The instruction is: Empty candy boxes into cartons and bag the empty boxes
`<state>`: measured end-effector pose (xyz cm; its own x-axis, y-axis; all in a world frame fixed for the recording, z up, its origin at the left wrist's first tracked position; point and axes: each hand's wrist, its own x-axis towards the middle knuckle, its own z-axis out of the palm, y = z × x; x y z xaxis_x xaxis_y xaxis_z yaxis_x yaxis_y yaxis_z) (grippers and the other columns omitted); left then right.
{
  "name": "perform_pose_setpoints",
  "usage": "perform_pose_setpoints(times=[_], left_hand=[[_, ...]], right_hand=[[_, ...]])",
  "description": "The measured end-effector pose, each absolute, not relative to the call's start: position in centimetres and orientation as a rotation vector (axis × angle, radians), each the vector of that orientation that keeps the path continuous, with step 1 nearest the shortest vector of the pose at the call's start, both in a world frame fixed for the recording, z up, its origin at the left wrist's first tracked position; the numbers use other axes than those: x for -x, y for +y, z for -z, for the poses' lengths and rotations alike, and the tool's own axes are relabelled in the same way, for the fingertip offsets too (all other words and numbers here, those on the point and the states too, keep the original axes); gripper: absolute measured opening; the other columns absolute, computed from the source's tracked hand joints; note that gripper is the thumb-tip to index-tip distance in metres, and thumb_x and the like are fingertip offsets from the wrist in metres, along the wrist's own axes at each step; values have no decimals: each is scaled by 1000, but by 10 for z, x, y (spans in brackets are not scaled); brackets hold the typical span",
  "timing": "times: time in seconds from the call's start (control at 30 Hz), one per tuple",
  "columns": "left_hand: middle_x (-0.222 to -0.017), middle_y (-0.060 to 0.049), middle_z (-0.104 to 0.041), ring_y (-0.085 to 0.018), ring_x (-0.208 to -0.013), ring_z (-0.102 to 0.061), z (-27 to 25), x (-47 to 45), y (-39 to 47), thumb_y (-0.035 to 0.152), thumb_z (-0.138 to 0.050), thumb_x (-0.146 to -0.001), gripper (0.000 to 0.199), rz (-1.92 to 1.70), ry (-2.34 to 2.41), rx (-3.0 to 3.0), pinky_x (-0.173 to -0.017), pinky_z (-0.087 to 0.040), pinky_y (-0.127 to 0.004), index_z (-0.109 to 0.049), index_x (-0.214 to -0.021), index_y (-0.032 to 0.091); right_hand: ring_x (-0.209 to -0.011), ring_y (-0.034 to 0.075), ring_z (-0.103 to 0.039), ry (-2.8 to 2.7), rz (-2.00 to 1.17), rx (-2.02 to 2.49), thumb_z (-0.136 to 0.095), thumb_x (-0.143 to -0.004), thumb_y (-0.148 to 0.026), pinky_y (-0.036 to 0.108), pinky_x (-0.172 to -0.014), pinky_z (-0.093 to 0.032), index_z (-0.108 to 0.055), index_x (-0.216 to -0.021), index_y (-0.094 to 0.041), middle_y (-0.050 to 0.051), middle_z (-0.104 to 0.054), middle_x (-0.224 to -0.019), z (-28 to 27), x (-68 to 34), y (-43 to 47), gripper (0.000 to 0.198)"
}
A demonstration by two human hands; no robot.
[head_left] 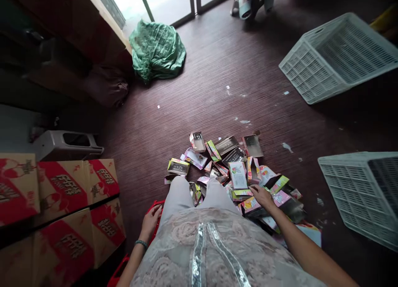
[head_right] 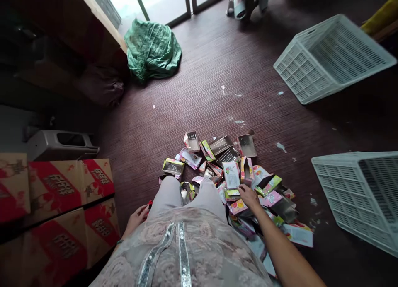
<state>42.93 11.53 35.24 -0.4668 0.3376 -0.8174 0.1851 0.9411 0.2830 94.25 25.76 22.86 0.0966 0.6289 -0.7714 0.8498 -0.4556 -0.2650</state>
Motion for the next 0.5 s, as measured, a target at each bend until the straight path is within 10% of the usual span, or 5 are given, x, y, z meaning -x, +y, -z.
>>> perform_pose_setpoints(times=[0.5], left_hand=[[-102,-17,-76,-34,-105,-70,-372,-367,187,49,-55,-73,49,120,2149,-596,-84,-55,-35,-72,-102,14]], right_hand=[[-93,24,-69,1069,1405,-2266,-46,-87,-35,29,-79,-48,-71,-87,-19,10,-75,-94,-242,-910,194,30]])
